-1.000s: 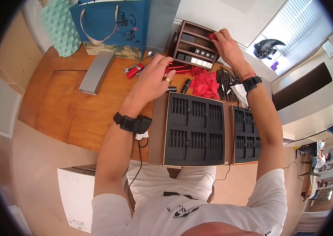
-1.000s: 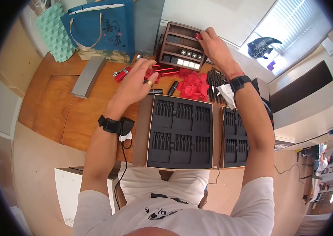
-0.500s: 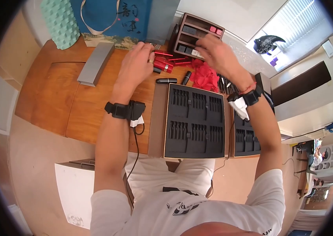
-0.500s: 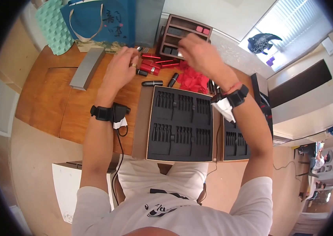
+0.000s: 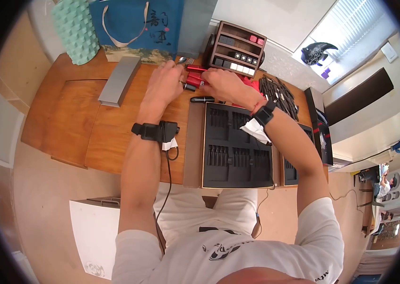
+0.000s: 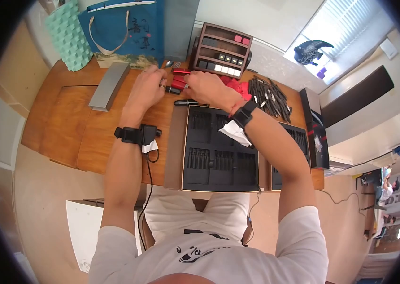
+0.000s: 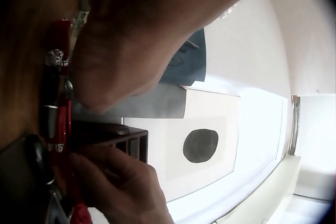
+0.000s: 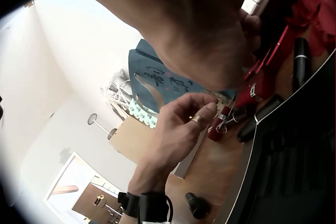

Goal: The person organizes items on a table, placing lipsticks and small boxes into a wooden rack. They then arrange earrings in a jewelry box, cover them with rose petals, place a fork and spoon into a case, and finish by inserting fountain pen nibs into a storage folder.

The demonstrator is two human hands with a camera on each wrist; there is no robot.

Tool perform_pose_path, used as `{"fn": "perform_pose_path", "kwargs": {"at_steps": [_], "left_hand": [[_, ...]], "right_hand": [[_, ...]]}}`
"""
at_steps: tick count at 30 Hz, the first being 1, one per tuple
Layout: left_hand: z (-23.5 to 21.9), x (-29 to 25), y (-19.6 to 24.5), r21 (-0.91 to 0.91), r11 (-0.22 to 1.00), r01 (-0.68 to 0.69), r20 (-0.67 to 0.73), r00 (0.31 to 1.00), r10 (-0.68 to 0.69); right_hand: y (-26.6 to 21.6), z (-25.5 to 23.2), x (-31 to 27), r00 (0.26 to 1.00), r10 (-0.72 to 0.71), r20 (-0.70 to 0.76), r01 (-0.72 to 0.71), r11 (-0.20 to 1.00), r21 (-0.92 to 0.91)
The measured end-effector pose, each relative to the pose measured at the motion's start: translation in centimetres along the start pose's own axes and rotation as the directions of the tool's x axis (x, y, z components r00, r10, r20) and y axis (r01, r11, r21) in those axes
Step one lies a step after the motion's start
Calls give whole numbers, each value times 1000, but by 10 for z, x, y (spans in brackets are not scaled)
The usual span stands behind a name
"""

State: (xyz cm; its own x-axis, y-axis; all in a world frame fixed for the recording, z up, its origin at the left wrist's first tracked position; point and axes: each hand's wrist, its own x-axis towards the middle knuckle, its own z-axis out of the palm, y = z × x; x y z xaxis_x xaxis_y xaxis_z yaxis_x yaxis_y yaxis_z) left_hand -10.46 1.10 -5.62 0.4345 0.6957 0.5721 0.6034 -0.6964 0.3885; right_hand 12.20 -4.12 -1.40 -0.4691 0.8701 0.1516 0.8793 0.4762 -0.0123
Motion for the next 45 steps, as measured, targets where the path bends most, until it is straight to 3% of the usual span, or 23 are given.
{"fn": "perform_pose_path", "kwargs": {"at_steps": [5,7,9,13,15,19,21,25,27,29,30,31,33,34,36,37,39,40,41,43,45], "left_hand": [[6,-1,-7,-3,1000,7,-6,1000,-7],[7,-2,-4,-26,1000,14,67,998,-13],[8,-3,2,-8,1000,18,79,997,-17],[4,-4,13,16,1000,24,114,993,-26],[7,-5,12,11,1000,19,115,993,-20],[11,-2,16,-37,998,-50,80,995,52],[0,3,29,-59,997,-48,95,994,53],[2,16,49,-90,994,-64,164,983,78],[12,24,56,-70,994,-84,210,973,97],[19,34,56,-51,994,-92,263,959,102],[19,42,48,31,992,-121,331,938,104],[19,46,39,111,982,-152,399,912,96],[1,50,30,99,984,-146,314,943,108],[-17,52,39,158,982,-102,359,932,40],[-33,37,42,130,991,-40,343,939,-7],[-42,27,41,91,996,27,308,950,-54],[-59,-5,45,126,988,85,317,941,-121],[-67,-23,49,57,992,114,319,939,-126],[-76,-39,52,-16,990,137,317,940,-125],[-94,-67,62,7,977,213,382,902,-199],[-103,-88,74,14,962,274,443,861,-252]], "right_hand": [[-5,15,5,990,125,69,-126,992,10],[-2,16,3,985,150,86,-152,988,24],[1,9,0,937,267,224,-286,957,56],[6,-33,-26,893,345,290,-404,898,176],[30,-30,-47,975,223,-19,-207,929,305],[8,-66,-103,921,387,-41,-339,851,401],[-7,-79,-136,865,501,-37,-421,764,488],[-25,-70,-215,783,615,-89,-387,595,705],[-39,-68,-250,702,698,-142,-279,453,847],[-52,-58,-284,637,751,-175,-231,402,886],[-58,-52,-300,582,790,-195,-186,363,913],[-63,-47,-316,579,795,-184,-185,348,919],[-76,-38,-346,429,886,-174,-167,267,949],[-81,-32,-359,428,890,-158,-162,247,955],[-90,-19,-378,340,932,-125,-69,157,985],[-92,-11,-382,357,929,-96,-63,126,990],[-97,4,-385,220,959,-177,-121,207,971],[-97,12,-385,212,953,-217,-161,253,954],[-97,18,-384,247,951,-186,-152,227,962],[-92,26,-380,277,884,-377,-164,430,888],[-92,28,-378,307,886,-346,-153,405,901]]}}
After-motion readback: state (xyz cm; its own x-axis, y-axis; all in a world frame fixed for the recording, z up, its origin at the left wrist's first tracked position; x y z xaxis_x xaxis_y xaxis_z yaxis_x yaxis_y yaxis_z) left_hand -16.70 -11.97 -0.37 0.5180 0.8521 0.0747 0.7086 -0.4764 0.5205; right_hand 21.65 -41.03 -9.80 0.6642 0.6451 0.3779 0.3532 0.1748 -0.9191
